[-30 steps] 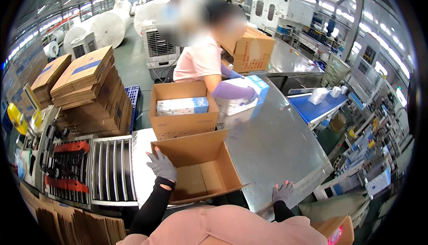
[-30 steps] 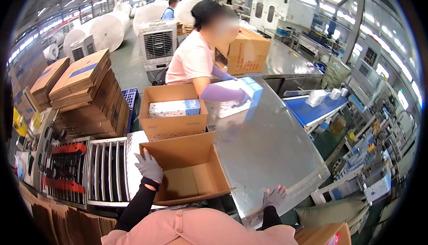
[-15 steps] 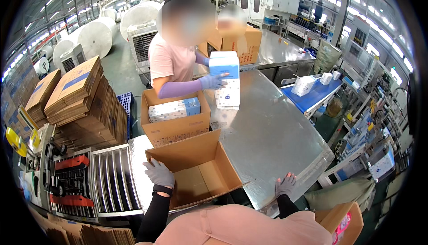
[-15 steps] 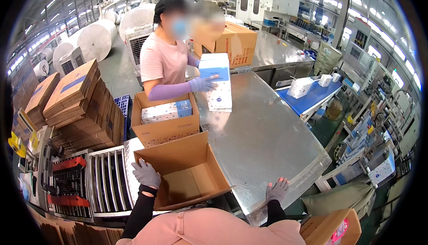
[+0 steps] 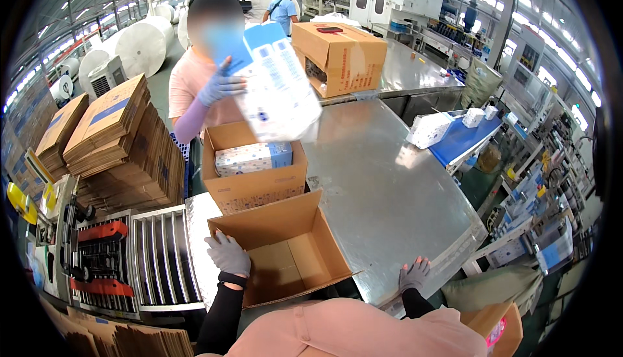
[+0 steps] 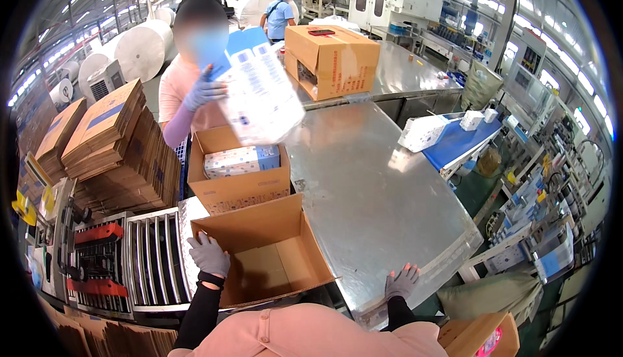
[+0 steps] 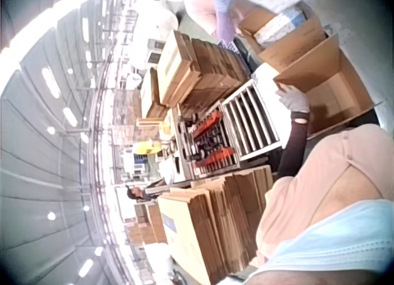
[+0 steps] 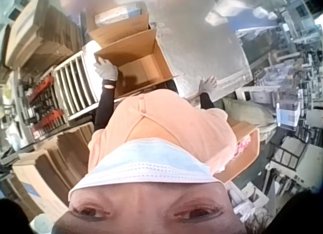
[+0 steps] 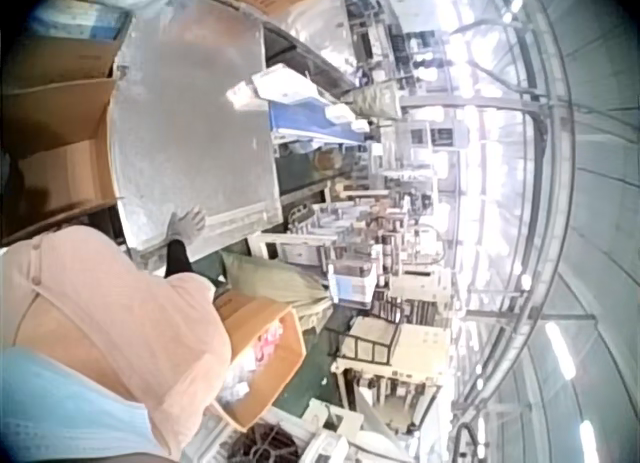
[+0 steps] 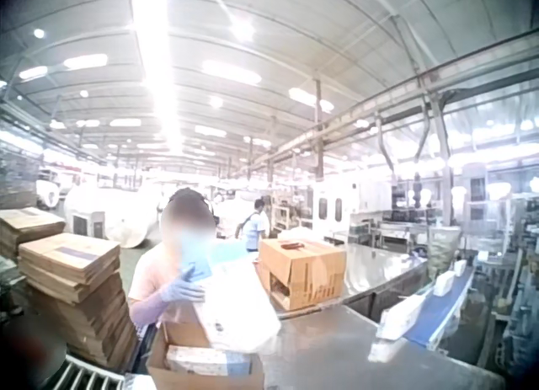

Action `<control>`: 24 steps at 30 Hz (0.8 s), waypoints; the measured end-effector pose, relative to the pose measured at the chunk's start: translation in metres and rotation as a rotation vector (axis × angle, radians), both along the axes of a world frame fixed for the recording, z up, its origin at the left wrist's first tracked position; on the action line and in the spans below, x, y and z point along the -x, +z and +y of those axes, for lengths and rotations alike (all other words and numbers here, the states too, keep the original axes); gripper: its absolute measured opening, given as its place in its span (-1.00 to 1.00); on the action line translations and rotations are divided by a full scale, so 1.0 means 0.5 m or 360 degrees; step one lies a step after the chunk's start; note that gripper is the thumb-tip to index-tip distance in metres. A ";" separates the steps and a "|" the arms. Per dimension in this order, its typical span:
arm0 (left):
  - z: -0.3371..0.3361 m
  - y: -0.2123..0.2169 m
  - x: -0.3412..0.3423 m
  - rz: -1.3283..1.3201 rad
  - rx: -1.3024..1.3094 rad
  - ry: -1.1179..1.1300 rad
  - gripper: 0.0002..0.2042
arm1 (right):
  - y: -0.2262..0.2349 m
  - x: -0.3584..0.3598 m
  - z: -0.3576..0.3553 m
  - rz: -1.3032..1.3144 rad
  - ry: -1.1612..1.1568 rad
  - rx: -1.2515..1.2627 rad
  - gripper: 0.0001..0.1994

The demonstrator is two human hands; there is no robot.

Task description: The person assembles a cardboard box, places several blue-and-white packages and small plastic components inside, and sets the filled box onto a conveyor belt.

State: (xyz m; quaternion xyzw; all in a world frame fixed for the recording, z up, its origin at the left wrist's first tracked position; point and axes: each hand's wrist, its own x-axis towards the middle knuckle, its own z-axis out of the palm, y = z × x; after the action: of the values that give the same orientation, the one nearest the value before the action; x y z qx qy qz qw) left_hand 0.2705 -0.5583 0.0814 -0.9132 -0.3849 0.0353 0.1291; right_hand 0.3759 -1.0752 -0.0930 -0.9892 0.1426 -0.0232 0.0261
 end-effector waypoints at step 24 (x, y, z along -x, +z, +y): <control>0.075 -0.208 0.026 0.0071 -0.0910 0.0041 -0.33 | 0.030 -0.244 0.082 -0.0002 0.0082 -0.0288 -0.17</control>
State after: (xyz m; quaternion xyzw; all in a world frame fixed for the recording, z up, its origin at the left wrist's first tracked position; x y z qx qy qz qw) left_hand 0.2575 -0.5210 -0.0228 -0.8338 -0.3877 -0.0528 0.3895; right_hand 0.4980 -1.0344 -0.0779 -0.9861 0.1188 -0.0103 0.1159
